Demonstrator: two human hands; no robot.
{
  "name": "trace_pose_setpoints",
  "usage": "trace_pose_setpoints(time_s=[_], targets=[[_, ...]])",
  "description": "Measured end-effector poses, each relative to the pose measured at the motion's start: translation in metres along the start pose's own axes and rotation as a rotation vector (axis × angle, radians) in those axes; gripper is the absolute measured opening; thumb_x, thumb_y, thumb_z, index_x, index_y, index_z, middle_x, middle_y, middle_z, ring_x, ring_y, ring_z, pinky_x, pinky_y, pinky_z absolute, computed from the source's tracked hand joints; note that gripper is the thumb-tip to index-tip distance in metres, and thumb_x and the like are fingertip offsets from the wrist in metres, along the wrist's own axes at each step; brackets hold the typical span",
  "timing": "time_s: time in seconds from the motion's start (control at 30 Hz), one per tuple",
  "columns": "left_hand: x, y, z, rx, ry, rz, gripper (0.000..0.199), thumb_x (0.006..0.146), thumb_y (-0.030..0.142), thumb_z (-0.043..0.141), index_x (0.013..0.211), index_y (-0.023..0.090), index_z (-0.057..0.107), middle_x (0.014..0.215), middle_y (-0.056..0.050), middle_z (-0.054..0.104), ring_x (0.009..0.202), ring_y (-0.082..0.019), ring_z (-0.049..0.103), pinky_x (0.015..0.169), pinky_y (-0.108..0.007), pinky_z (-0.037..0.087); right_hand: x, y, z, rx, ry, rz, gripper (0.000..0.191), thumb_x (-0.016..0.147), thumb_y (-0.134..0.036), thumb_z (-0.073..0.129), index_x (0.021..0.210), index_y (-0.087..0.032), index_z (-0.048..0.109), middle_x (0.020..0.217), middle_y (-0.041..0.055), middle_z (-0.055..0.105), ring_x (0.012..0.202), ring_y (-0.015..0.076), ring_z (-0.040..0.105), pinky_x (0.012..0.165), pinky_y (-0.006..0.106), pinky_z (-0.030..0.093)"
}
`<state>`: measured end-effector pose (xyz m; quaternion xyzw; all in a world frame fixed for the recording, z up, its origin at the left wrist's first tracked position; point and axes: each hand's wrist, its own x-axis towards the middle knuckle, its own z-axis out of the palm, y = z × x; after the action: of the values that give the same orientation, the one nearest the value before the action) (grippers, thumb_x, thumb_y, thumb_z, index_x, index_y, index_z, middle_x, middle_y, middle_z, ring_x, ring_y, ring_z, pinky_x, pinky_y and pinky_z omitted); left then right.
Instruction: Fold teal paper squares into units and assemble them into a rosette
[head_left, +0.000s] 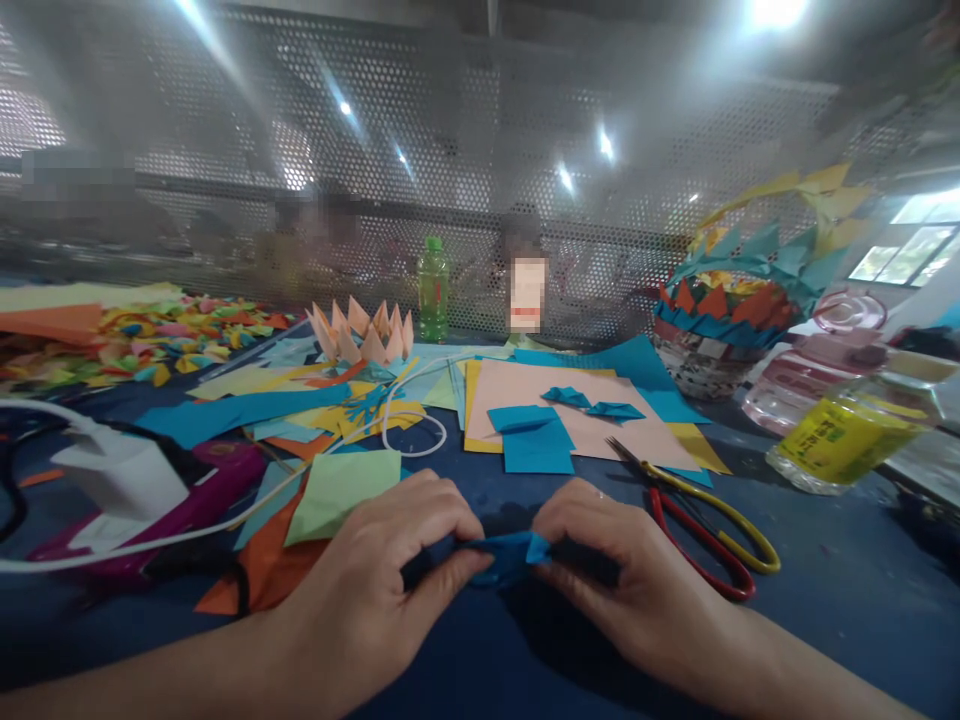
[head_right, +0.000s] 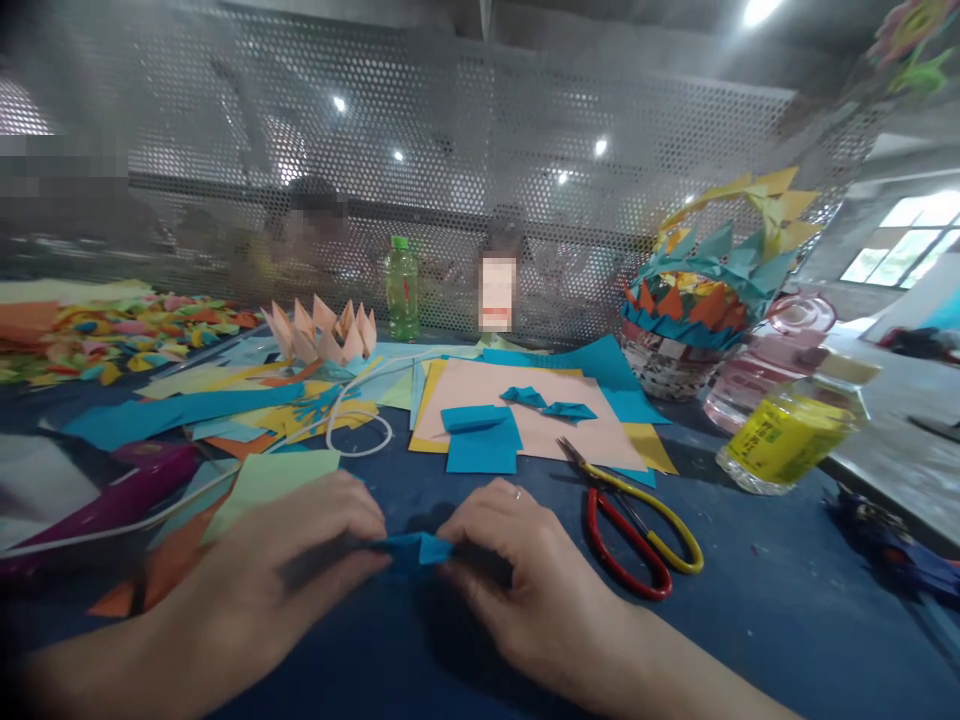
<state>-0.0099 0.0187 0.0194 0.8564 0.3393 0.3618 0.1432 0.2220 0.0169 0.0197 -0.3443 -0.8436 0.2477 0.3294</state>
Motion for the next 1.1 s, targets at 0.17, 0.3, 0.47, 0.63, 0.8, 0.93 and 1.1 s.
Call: trace_pose_setpoints(time_s=[0.17, 0.3, 0.47, 0.63, 0.8, 0.93, 1.1], targets=[[-0.003, 0.003, -0.003, 0.038, 0.001, 0.163, 0.026, 0.091, -0.003, 0.044, 0.094, 0.021, 0.055, 0.093, 0.001, 0.060, 0.087, -0.013, 0.054, 0.084, -0.024, 0.041, -0.001, 0.005, 0.002, -0.205, 0.057, -0.226, 0.020, 0.086, -0.002, 0.053, 0.089, -0.018, 0.065, 0.089, 0.0044, 0.066, 0.085, 0.0172, 0.057, 0.078, 0.032, 0.044], [-0.007, 0.004, -0.005, 0.128, -0.124, 0.200, 0.033, 0.087, -0.008, 0.040, 0.094, 0.020, 0.057, 0.095, 0.001, 0.059, 0.090, -0.015, 0.051, 0.085, -0.027, 0.040, 0.000, 0.001, 0.000, -0.423, -0.014, -0.305, 0.023, 0.089, -0.002, 0.049, 0.082, -0.018, 0.064, 0.082, 0.0041, 0.066, 0.078, 0.0171, 0.054, 0.075, 0.034, 0.041], [-0.007, 0.003, -0.002, 0.171, -0.219, 0.141, 0.030, 0.083, -0.007, 0.039, 0.085, 0.019, 0.054, 0.085, 0.001, 0.056, 0.078, -0.016, 0.048, 0.075, -0.029, 0.038, 0.001, -0.007, 0.000, -0.493, -0.129, -0.245, 0.027, 0.090, -0.004, 0.043, 0.078, -0.018, 0.063, 0.078, 0.0039, 0.065, 0.078, 0.0180, 0.053, 0.077, 0.035, 0.041], [-0.008, 0.005, 0.000, 0.181, -0.233, 0.082, 0.027, 0.085, -0.003, 0.038, 0.079, 0.020, 0.052, 0.080, 0.000, 0.054, 0.074, -0.016, 0.049, 0.076, -0.031, 0.039, 0.001, -0.015, -0.004, -0.427, -0.229, -0.119, 0.013, 0.081, -0.007, 0.055, 0.084, -0.017, 0.062, 0.084, 0.0052, 0.063, 0.086, 0.0202, 0.053, 0.081, 0.036, 0.039], [-0.006, 0.012, -0.004, 0.162, -0.221, 0.015, 0.017, 0.081, 0.005, 0.048, 0.084, 0.021, 0.055, 0.085, -0.001, 0.057, 0.082, -0.018, 0.055, 0.088, -0.034, 0.040, 0.001, -0.011, 0.000, -0.368, -0.216, -0.070, 0.009, 0.089, -0.017, 0.058, 0.081, -0.018, 0.062, 0.082, 0.0032, 0.063, 0.085, 0.0193, 0.055, 0.080, 0.035, 0.038], [-0.001, 0.007, -0.004, 0.093, -0.276, -0.058, 0.008, 0.086, 0.017, 0.059, 0.079, 0.021, 0.056, 0.083, 0.000, 0.059, 0.080, -0.018, 0.055, 0.082, -0.033, 0.041, 0.000, -0.003, 0.007, -0.245, -0.107, 0.045, 0.016, 0.090, -0.015, 0.059, 0.074, -0.019, 0.058, 0.079, 0.0002, 0.062, 0.080, 0.0158, 0.055, 0.075, 0.031, 0.038], [0.001, -0.008, 0.006, 0.105, -0.248, -0.079, 0.020, 0.095, 0.019, 0.054, 0.075, 0.020, 0.053, 0.074, 0.002, 0.055, 0.072, -0.016, 0.052, 0.073, -0.030, 0.039, 0.000, 0.000, 0.012, -0.213, -0.075, 0.201, 0.016, 0.087, -0.013, 0.061, 0.073, -0.019, 0.057, 0.073, -0.0018, 0.061, 0.076, 0.0155, 0.054, 0.072, 0.029, 0.037]])
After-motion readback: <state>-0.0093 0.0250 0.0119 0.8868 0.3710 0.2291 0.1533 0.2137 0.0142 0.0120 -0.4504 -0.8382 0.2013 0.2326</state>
